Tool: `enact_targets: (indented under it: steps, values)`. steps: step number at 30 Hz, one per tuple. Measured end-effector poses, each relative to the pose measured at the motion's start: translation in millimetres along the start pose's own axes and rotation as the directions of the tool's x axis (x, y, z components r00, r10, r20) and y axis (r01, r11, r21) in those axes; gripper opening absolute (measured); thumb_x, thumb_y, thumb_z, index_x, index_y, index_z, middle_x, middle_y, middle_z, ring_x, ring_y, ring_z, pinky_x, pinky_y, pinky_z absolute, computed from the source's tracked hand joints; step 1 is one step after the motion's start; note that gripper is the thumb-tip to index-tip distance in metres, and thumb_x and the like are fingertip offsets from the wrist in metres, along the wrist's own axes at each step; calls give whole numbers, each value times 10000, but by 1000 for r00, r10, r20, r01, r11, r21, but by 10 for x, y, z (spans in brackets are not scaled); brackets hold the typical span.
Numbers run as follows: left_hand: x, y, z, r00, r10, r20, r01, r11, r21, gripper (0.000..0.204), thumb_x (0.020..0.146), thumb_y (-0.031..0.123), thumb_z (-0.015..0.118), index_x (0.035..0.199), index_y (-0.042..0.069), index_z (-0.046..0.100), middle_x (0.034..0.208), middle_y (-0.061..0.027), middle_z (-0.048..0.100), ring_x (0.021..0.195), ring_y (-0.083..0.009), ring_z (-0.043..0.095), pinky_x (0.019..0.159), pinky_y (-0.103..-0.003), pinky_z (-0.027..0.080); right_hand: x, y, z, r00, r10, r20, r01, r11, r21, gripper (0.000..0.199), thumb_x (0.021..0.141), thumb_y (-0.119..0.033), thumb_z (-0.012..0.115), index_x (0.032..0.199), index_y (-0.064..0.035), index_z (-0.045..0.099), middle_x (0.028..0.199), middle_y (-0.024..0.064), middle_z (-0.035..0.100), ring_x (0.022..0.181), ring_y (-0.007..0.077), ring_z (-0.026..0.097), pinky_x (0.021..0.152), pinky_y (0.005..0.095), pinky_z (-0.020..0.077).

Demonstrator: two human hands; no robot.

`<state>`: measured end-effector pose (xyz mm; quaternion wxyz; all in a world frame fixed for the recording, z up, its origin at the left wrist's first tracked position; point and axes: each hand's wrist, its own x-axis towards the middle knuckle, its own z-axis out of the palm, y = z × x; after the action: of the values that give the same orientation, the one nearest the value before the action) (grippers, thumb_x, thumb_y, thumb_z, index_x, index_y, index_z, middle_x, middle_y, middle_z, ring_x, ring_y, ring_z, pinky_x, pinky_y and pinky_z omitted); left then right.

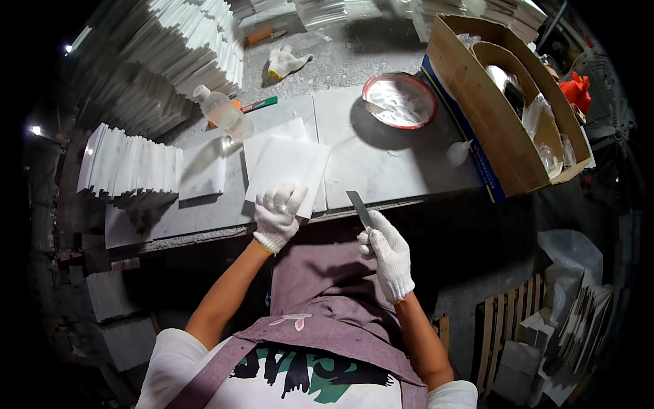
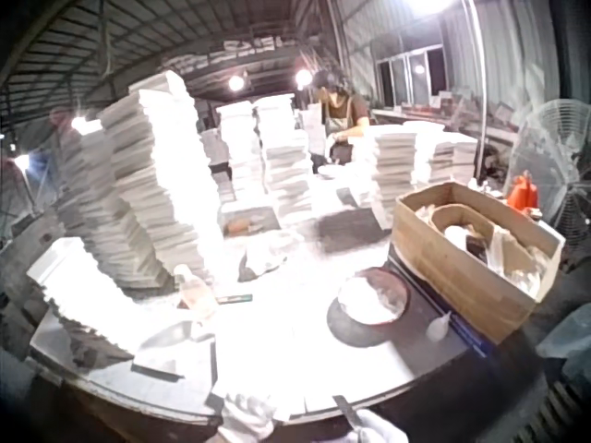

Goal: The person scrapes the edges of white rectangular tiles with a metal tool, then stacks them on a table. The person handles tiles one at a time, rotating them to scrape different sides before stacking.

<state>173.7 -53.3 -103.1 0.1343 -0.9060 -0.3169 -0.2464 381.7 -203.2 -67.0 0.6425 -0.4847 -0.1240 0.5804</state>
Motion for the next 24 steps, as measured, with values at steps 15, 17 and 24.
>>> enact_targets:
  steps: [15,17,24]
  values:
    - [342,453,-949,749,-459,478,662,549,-510,455,768,357,764,1065,45,617,991,-108,629,916,-196,623,816,-314,489,-14,7,410,984,-105,147,139,960,-242,432,949,-24,466,1377,2,412,970,50,597,751,78,549,670,215,484]
    - [262,562,-797,696,-419,583,718,425,-551,378,809,296,740,1042,23,621,913,-81,637,852,-148,613,776,-287,490,-40,-19,482,964,-114,238,194,917,-347,457,930,13,474,1382,-15,417,1031,49,578,754,74,548,684,214,492]
    - [242,569,-831,601,-314,735,798,184,-574,179,871,162,649,897,-16,653,783,-54,632,695,-107,568,624,-281,459,-103,-72,531,961,27,274,114,868,-483,537,910,-34,565,1414,-64,382,1226,103,579,882,102,573,759,245,519]
